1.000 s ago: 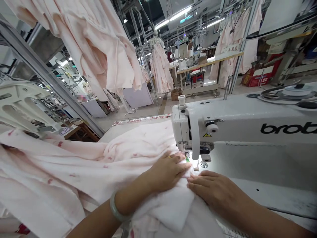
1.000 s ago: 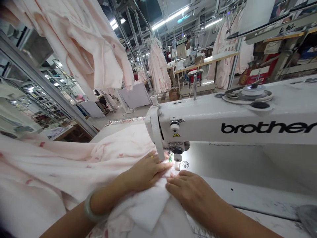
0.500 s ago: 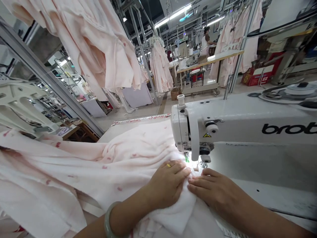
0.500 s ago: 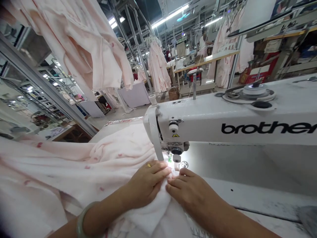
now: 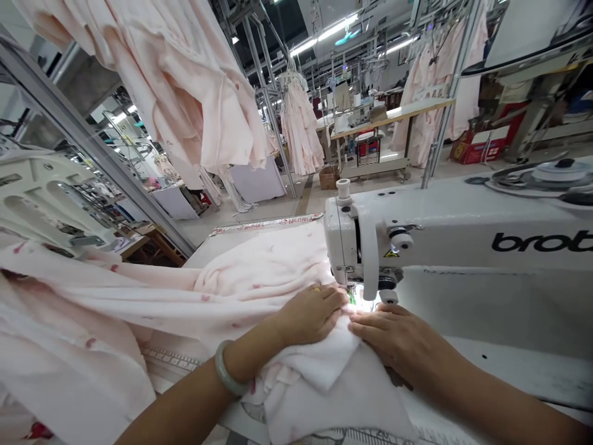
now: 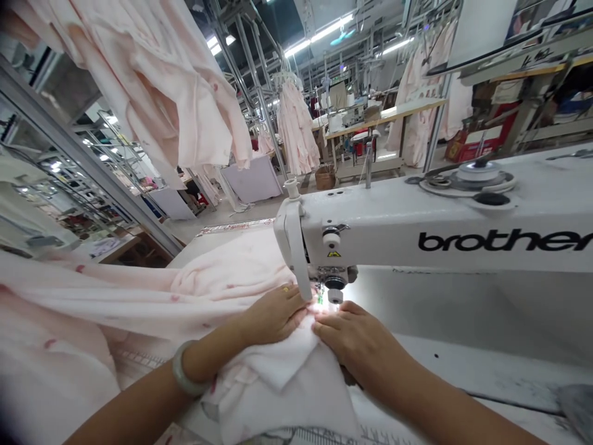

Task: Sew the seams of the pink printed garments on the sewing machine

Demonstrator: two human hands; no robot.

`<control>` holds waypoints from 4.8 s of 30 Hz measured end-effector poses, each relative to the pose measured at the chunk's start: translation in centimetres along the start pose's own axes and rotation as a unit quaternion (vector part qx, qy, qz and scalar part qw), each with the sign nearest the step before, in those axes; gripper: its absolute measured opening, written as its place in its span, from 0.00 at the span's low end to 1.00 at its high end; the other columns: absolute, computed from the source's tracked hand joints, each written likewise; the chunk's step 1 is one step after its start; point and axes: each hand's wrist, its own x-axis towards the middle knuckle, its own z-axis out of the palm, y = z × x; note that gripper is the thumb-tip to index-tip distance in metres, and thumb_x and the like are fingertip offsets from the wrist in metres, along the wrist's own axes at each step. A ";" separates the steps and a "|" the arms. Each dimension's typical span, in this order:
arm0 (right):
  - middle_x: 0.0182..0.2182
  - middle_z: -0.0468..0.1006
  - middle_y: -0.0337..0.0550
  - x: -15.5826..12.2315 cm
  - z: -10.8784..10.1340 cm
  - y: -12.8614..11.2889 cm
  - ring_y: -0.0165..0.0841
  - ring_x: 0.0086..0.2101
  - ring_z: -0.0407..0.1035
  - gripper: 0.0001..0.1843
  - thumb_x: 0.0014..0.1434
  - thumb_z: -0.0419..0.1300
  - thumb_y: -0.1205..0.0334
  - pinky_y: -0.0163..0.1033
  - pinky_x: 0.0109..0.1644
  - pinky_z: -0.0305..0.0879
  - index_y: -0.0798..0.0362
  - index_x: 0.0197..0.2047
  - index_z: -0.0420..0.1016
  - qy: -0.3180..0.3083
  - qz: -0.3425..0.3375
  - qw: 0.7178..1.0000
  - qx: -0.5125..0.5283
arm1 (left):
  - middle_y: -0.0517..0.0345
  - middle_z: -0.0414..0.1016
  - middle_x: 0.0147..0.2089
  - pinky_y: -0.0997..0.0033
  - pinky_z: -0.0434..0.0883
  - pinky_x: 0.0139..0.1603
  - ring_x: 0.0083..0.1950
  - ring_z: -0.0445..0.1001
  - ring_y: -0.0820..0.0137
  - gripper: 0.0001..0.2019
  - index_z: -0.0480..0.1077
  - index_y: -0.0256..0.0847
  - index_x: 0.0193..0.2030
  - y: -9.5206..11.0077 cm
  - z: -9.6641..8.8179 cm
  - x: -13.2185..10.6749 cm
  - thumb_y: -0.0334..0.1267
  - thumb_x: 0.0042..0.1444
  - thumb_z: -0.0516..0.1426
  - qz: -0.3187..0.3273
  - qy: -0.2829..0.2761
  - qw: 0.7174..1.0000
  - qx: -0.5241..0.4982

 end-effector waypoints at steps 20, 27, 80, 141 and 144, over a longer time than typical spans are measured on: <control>0.40 0.81 0.49 -0.5 0.6 1.2 0.42 0.41 0.73 0.15 0.64 0.51 0.78 0.53 0.56 0.64 0.54 0.45 0.76 -0.042 -0.075 0.991 -0.104 | 0.47 0.79 0.43 0.62 0.71 0.54 0.49 0.76 0.62 0.11 0.69 0.41 0.38 -0.4 -0.5 -1.3 0.36 0.69 0.48 0.027 0.073 0.986 -0.145; 0.40 0.81 0.44 -0.5 -0.9 1.2 0.37 0.41 0.74 0.13 0.66 0.54 0.73 0.48 0.58 0.62 0.52 0.49 0.74 -0.055 -0.052 0.995 -0.057 | 0.53 0.77 0.37 0.65 0.68 0.48 0.42 0.73 0.64 0.12 0.68 0.41 0.34 2.9 -1.9 -0.5 0.35 0.70 0.49 -0.081 0.054 0.992 -0.078; 0.35 0.75 0.42 -0.4 -3.1 0.8 0.37 0.39 0.69 0.14 0.71 0.51 0.71 0.46 0.50 0.62 0.49 0.42 0.77 -0.183 0.027 0.982 0.042 | 0.53 0.73 0.39 0.63 0.72 0.45 0.41 0.69 0.63 0.08 0.70 0.41 0.40 4.5 1.9 -1.2 0.25 0.59 0.53 -0.031 0.079 0.996 0.036; 0.38 0.81 0.41 -1.3 -1.3 1.8 0.40 0.42 0.74 0.17 0.75 0.44 0.65 0.54 0.64 0.51 0.47 0.51 0.74 -0.064 0.045 0.986 -0.148 | 0.50 0.77 0.42 0.62 0.71 0.49 0.44 0.76 0.62 0.13 0.72 0.31 0.52 3.5 1.9 -0.5 0.24 0.65 0.51 0.053 0.075 0.970 0.227; 0.34 0.80 0.41 -1.3 -1.3 2.1 0.42 0.41 0.75 0.17 0.74 0.47 0.62 0.57 0.60 0.56 0.45 0.57 0.73 -0.069 0.068 0.983 -0.153 | 0.50 0.78 0.42 0.62 0.71 0.50 0.45 0.77 0.62 0.12 0.72 0.33 0.50 3.1 2.0 0.0 0.25 0.66 0.51 0.031 0.059 0.973 0.222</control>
